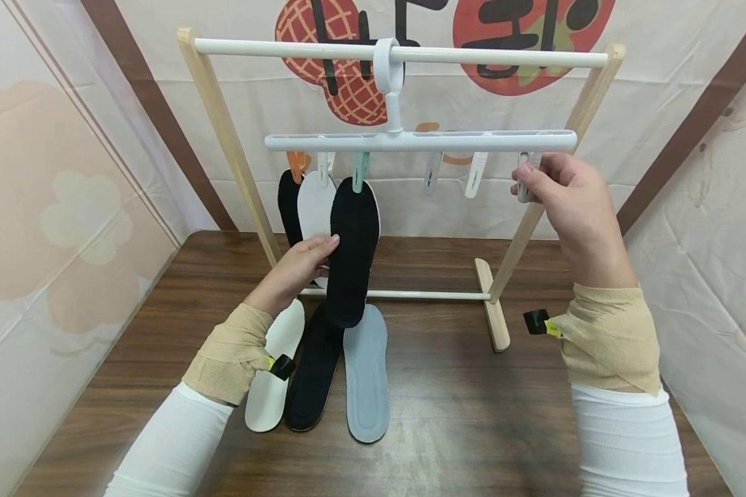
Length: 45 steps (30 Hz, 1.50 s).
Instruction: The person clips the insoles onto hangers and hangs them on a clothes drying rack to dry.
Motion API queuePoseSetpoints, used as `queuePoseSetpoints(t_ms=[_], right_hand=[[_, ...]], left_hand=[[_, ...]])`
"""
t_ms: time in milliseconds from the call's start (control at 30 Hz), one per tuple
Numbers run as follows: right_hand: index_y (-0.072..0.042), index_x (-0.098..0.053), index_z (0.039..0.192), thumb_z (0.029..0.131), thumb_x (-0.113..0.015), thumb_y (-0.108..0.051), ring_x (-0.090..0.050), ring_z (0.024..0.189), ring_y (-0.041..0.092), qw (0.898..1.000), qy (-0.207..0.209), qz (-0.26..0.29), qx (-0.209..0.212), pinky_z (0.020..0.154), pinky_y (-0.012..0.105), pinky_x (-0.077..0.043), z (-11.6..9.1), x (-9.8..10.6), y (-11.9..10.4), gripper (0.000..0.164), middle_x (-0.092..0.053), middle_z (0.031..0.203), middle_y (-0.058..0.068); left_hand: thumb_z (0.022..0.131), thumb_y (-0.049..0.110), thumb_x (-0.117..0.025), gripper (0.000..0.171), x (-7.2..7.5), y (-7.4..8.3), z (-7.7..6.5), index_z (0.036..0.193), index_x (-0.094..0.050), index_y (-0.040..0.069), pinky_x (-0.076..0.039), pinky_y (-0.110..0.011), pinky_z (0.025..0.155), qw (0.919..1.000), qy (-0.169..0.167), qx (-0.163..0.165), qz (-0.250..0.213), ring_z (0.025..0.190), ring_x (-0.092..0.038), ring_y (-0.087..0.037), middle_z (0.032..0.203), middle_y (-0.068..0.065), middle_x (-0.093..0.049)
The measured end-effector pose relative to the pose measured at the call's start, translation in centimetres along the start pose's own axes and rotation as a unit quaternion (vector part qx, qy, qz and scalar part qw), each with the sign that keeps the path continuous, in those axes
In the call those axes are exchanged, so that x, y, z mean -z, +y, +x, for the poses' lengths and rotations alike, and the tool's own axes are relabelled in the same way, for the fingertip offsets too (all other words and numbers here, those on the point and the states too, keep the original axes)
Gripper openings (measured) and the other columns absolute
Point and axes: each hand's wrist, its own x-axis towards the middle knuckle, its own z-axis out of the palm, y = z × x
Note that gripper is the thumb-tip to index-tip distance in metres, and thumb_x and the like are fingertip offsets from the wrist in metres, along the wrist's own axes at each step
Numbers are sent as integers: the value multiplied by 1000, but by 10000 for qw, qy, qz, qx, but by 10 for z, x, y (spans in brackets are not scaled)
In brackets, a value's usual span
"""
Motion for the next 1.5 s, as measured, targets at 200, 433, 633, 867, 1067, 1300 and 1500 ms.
queuePoseSetpoints(t_ms=[200, 433, 633, 867, 1067, 1300, 1500], right_hand=[[1, -68, 103, 94, -70, -3, -66, 81, 16, 9993, -319, 157, 140, 80, 22, -51, -2, -1, 4, 10, -67, 87, 7], [-1, -65, 106, 97, -63, 2, -66, 85, 16, 9979, -618, 122, 174, 82, 21, -51, -4, -1, 7, 10, -66, 89, 7], [0, -66, 108, 96, -64, 2, -66, 84, 17, 9982, -590, 74, 87, 82, 22, -50, -10, -3, 6, 12, -67, 87, 7], [2, -67, 105, 96, -63, 4, -69, 86, 17, 9967, -784, 53, 178, 84, 21, -51, -15, -4, 6, 10, -70, 88, 7], [0, -68, 106, 96, -62, 5, -70, 86, 17, 9954, -954, 22, 116, 84, 21, -52, -17, -5, 5, 13, -72, 88, 7], [1, -70, 107, 95, -63, 5, -70, 84, 17, 9950, -993, -31, 87, 83, 21, -52, -20, -8, 5, 14, -74, 86, 7], [4, -68, 100, 94, -64, 7, -70, 81, 18, 9942, -1060, -24, 198, 78, 22, -53, -22, -12, 4, 8, -73, 84, 9]], left_hand=[[106, 48, -46, 51, -1, -4, 0, 134, -57, 7, -42, -55, 108, 9997, -24, 161, 162, 114, -59, -33, 123, -16, -60], [106, 43, -48, 49, -3, -12, 3, 130, -58, 2, -44, -53, 107, 9999, -3, 78, 117, 112, -59, -31, 120, -18, -61], [106, 42, -48, 46, -3, -17, 4, 126, -59, 1, -47, -49, 105, 9996, 19, 150, 255, 113, -59, -31, 121, -18, -60], [105, 42, -51, 40, -1, -23, 0, 117, -58, 4, -47, -49, 105, 9974, 47, 426, 572, 110, -62, -33, 118, -17, -61], [105, 37, -53, 36, 1, -31, -2, 119, -57, 5, -48, -51, 104, 9962, -85, 494, 718, 112, -59, -33, 120, -17, -60], [106, 36, -52, 40, 0, -40, -10, 126, -55, 2, -49, -46, 102, 9927, -278, 518, 1058, 117, -59, -37, 129, -24, -58], [104, 39, -54, 43, 0, -47, -19, 129, -54, 4, -49, -46, 102, 9867, -368, 658, 1442, 114, -62, -33, 127, -23, -61]])
